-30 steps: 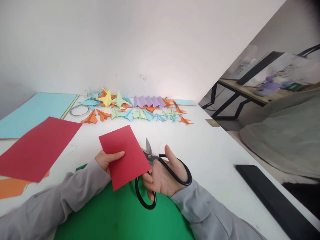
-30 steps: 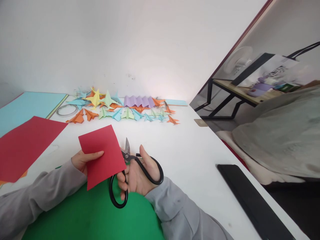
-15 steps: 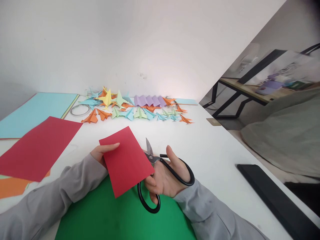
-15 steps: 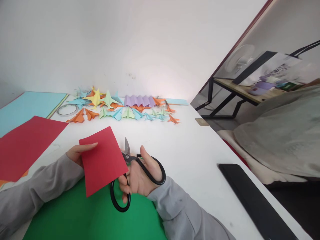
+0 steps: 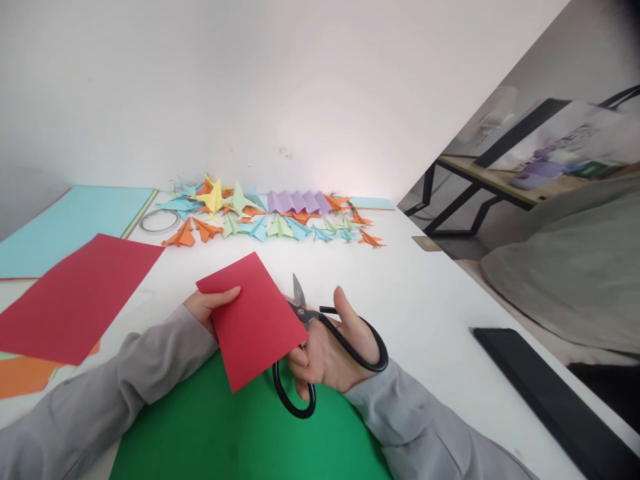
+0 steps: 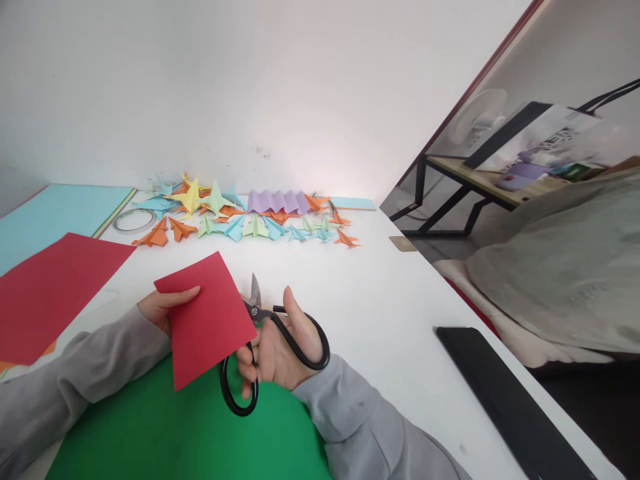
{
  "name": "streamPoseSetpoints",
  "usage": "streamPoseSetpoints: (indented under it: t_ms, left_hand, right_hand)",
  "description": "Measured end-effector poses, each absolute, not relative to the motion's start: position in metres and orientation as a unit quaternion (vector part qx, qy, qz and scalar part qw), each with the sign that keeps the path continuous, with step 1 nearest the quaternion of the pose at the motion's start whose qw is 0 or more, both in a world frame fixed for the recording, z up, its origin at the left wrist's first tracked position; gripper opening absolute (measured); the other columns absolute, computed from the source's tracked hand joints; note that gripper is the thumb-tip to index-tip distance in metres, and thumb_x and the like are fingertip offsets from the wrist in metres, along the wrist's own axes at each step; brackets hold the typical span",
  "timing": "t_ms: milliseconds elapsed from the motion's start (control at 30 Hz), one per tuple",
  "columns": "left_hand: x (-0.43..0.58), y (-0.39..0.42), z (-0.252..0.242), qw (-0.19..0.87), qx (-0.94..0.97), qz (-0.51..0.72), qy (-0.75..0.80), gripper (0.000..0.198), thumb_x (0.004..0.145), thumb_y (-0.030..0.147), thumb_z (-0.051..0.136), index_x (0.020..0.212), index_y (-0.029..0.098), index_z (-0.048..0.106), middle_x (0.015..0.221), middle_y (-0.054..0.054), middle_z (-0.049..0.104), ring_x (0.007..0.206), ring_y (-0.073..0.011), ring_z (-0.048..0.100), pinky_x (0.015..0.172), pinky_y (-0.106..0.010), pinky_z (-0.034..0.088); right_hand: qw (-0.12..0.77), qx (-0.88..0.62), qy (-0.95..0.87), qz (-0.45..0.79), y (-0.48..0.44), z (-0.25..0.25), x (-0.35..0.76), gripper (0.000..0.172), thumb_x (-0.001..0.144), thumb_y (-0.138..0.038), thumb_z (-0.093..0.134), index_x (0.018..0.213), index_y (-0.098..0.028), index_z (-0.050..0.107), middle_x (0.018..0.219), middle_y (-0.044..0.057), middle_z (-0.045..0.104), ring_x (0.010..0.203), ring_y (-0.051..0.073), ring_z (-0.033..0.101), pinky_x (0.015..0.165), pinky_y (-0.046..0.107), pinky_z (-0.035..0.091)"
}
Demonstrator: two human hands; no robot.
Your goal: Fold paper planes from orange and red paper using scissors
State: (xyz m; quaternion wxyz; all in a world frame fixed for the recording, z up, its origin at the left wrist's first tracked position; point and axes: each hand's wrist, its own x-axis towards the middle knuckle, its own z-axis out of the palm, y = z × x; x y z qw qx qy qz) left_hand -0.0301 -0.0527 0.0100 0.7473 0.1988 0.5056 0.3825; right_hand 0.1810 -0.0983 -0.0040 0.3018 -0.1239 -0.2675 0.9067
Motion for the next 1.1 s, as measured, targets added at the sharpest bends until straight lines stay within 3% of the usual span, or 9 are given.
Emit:
streamPoseSetpoints:
  t_ms: [167,300,600,1100]
  left_hand:
    - [-0.0314,-0.0505,0.0044,0.754,0.194,0.405,0.479,0.030,0.068,0.013,0.072,0.097,0.012,0.065,0.079,-0.012,0.073,0.069,-0.0299,0.070,0.061,-0.039,0.058]
    - [-0.0330,-0.0501,0.0030,0.761,0.193,0.387,0.484,0.037,0.067,0.017,0.073,0.102,0.012,0.064,0.080,-0.013,0.073,0.071,-0.0311,0.070,0.062,-0.040,0.058]
    - [-0.0264,-0.0577,0.0115,0.755,0.210,0.387,0.487,0.024,0.065,0.011,0.073,0.089,0.010,0.067,0.074,-0.010,0.073,0.063,-0.0255,0.069,0.061,-0.035,0.059]
    - [-0.0292,-0.0525,0.0028,0.759,0.193,0.391,0.483,0.030,0.063,0.013,0.076,0.092,0.010,0.068,0.078,-0.013,0.073,0.066,-0.0310,0.070,0.064,-0.040,0.057]
  right_hand:
    - [0.334,-0.134,-0.260,0.896,-0.1001,-0.0036,0.1775,0.084,0.074,-0.077,-0.006,0.130,-0.025,0.030,0.067,0.000,0.055,0.054,0.015,0.048,0.055,0.034,0.044]
    - [0.342,-0.139,-0.257,0.893,-0.1012,-0.0050,0.1766,0.083,0.076,-0.077,-0.003,0.126,-0.022,0.034,0.068,0.000,0.055,0.053,0.015,0.049,0.055,0.035,0.045]
    - [0.280,-0.149,-0.261,0.912,-0.1009,-0.0107,0.1806,0.085,0.074,-0.078,-0.003,0.118,-0.020,0.040,0.066,0.002,0.059,0.054,0.017,0.054,0.055,0.035,0.043]
    - [0.345,-0.170,-0.247,0.889,-0.1019,-0.0045,0.1747,0.083,0.076,-0.078,-0.001,0.113,-0.022,0.047,0.065,0.001,0.058,0.055,0.015,0.052,0.057,0.034,0.042]
